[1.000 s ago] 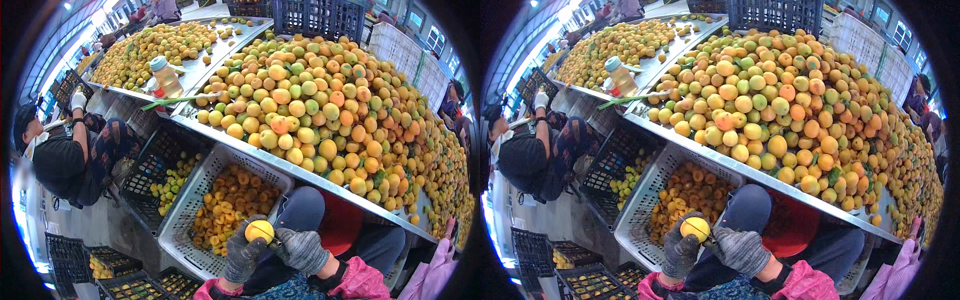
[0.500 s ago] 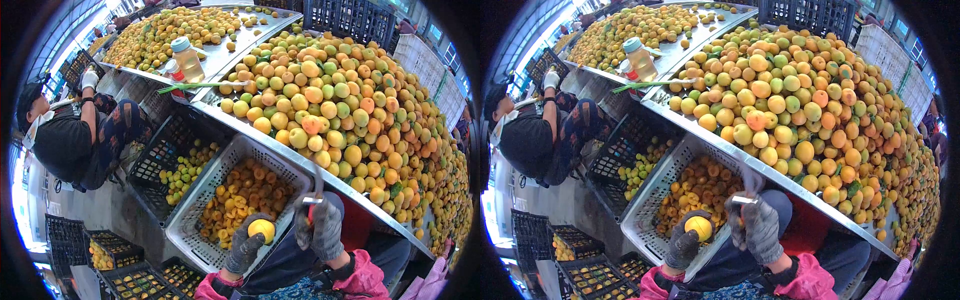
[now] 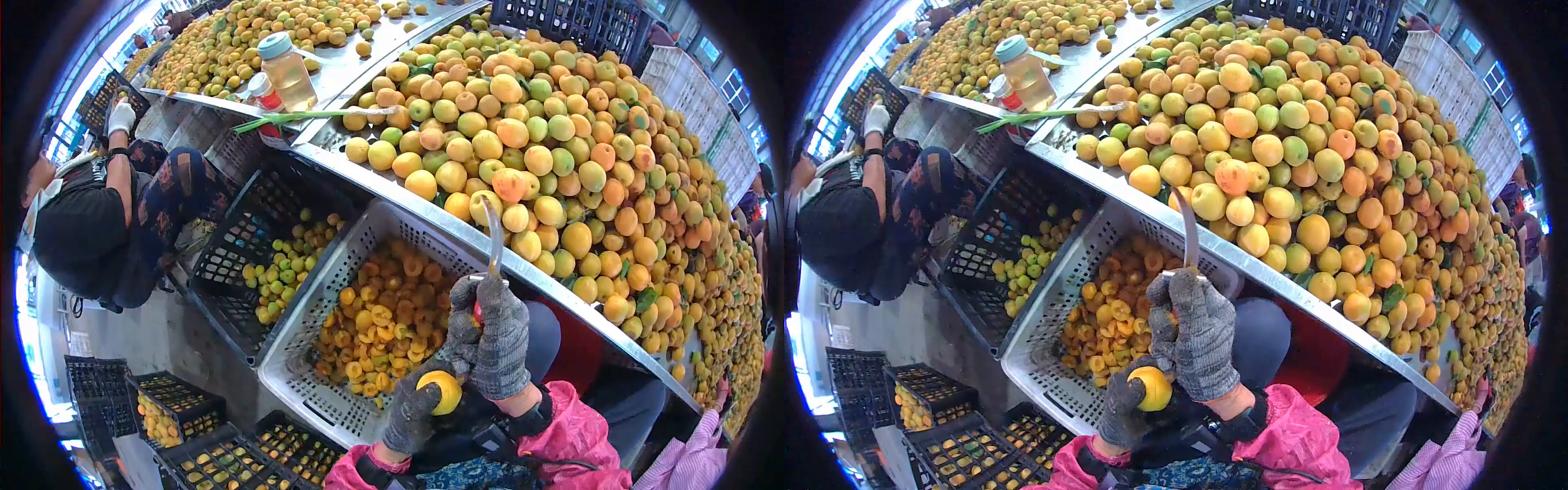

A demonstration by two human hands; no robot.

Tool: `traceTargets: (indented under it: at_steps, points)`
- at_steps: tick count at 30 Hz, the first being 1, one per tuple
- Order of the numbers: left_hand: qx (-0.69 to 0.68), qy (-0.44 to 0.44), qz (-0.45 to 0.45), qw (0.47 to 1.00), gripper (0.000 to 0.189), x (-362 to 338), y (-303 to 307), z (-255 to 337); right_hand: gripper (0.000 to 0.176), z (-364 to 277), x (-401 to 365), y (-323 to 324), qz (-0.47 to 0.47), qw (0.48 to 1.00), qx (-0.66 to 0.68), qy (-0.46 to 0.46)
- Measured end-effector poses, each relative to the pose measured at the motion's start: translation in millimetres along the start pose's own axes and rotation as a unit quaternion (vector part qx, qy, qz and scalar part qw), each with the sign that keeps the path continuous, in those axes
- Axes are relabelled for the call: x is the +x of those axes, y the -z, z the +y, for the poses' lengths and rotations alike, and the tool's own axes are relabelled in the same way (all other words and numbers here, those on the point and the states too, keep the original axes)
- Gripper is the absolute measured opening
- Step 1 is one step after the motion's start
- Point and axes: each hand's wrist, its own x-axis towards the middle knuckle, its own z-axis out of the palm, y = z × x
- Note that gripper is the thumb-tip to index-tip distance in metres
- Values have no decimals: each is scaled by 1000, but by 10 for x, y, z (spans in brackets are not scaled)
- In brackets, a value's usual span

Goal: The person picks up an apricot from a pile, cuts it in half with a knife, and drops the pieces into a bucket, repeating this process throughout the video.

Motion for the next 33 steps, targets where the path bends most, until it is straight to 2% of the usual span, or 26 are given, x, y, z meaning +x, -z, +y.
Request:
traceTargets:
  at_steps: [1,4,6,9,11,13,15,19,21,22,23,25,26,27,31,32,33]
  points:
    - [-1,1,0,1000,61,10,9,-18,40,0,10,1,-15,1000,1,-7]
    - [-5,-76,-42,996,59,34,24,-57,40,37,51,24,-35,999,-6,-12]
    - [-101,-29,-50,993,58,60,9,-18,40,48,75,28,-42,999,-14,-8]
    - [-154,7,-55,987,60,121,52,-48,40,52,99,2,-25,1000,12,-12]
    - [-133,2,-27,991,61,91,-17,-26,40,29,116,-3,-5,995,60,-79]
    - [-111,-3,0,994,62,123,-18,-12,39,93,170,12,0,993,74,-93]
    - [-98,37,-66,992,62,206,64,-35,37,119,201,3,21,987,53,-153]
    - [-133,26,-22,991,59,196,-17,-44,38,208,236,-25,16,992,41,-119]
    - [-32,-76,26,996,46,199,-23,-115,37,273,256,-4,13,996,28,-88]
    - [-32,-75,29,996,46,232,13,-264,37,259,255,-20,21,993,47,-102]
    - [45,-129,75,988,42,305,88,-493,37,251,259,-26,31,991,65,-115]
    - [123,-181,118,969,37,331,31,-396,36,269,289,-8,37,991,65,-113]
    - [-97,-54,96,989,38,312,29,-318,36,279,304,4,21,990,87,-104]
    - [-311,77,68,945,40,318,-7,-203,36,290,317,13,4,989,110,-96]
    - [-328,91,89,936,37,435,-15,-209,36,395,420,53,-56,987,107,-110]
    - [-337,76,87,935,37,463,-16,-243,37,536,501,100,-67,995,-54,42]
    - [-345,61,86,933,37,494,5,-278,38,555,516,87,-77,981,-134,116]
